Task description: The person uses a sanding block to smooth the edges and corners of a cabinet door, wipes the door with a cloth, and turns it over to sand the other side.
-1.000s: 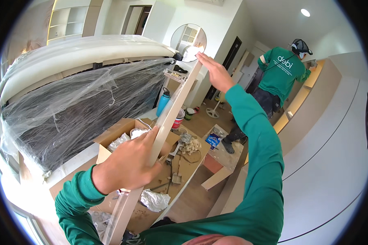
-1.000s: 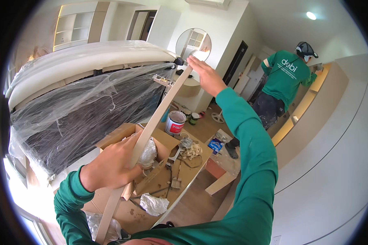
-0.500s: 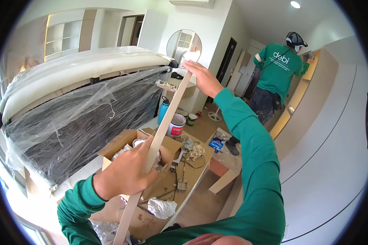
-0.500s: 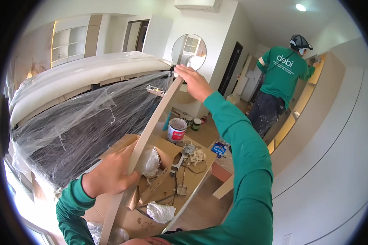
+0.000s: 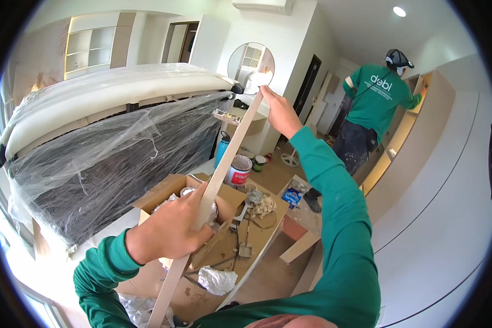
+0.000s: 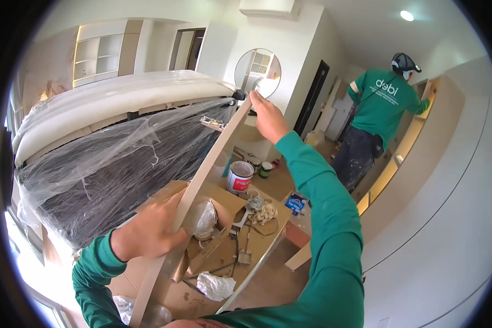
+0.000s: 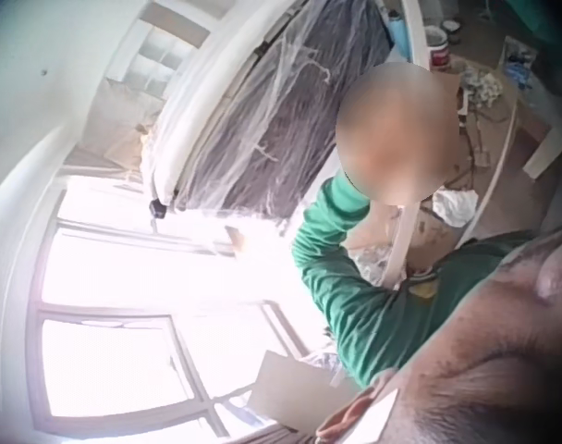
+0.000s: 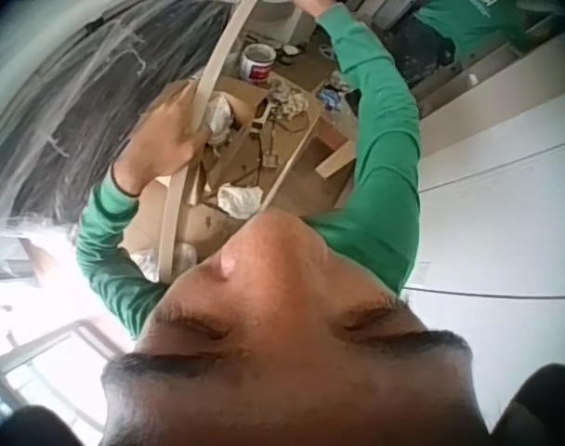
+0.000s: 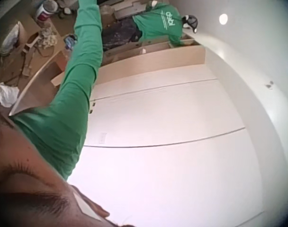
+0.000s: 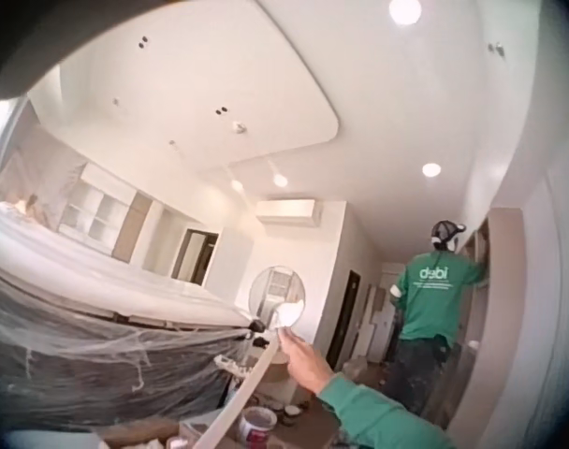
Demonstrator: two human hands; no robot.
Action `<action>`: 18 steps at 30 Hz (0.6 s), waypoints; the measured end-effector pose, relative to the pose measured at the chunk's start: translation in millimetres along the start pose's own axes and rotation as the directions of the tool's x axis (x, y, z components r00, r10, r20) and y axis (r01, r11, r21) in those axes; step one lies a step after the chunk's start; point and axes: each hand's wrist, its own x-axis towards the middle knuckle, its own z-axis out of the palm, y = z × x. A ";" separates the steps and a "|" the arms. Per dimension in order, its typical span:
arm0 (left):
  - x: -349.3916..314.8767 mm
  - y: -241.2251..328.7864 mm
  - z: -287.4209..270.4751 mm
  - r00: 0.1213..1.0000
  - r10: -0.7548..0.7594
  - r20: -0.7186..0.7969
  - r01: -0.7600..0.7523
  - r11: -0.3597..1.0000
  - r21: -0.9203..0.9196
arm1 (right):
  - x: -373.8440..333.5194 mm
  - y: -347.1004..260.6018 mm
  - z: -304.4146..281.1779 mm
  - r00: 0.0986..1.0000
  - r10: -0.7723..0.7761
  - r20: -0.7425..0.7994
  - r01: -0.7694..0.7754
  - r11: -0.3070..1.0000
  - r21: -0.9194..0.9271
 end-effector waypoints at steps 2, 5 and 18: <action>-2.3 0.9 -7.7 1.000 -0.019 -0.005 0.019 1.000 -0.017 | -11.4 -21.0 4.0 0.996 -0.086 -0.012 0.084 0.993 -0.084; -0.1 -1.6 -8.8 0.998 -0.059 0.004 0.059 0.997 -0.053 | -6.3 -2.3 -4.8 0.992 -0.125 0.008 0.125 0.988 -0.092; -1.7 -5.4 -10.8 0.999 -0.043 0.033 0.044 0.999 -0.009 | -6.5 -26.5 -6.2 0.981 -0.189 0.053 0.193 0.977 -0.095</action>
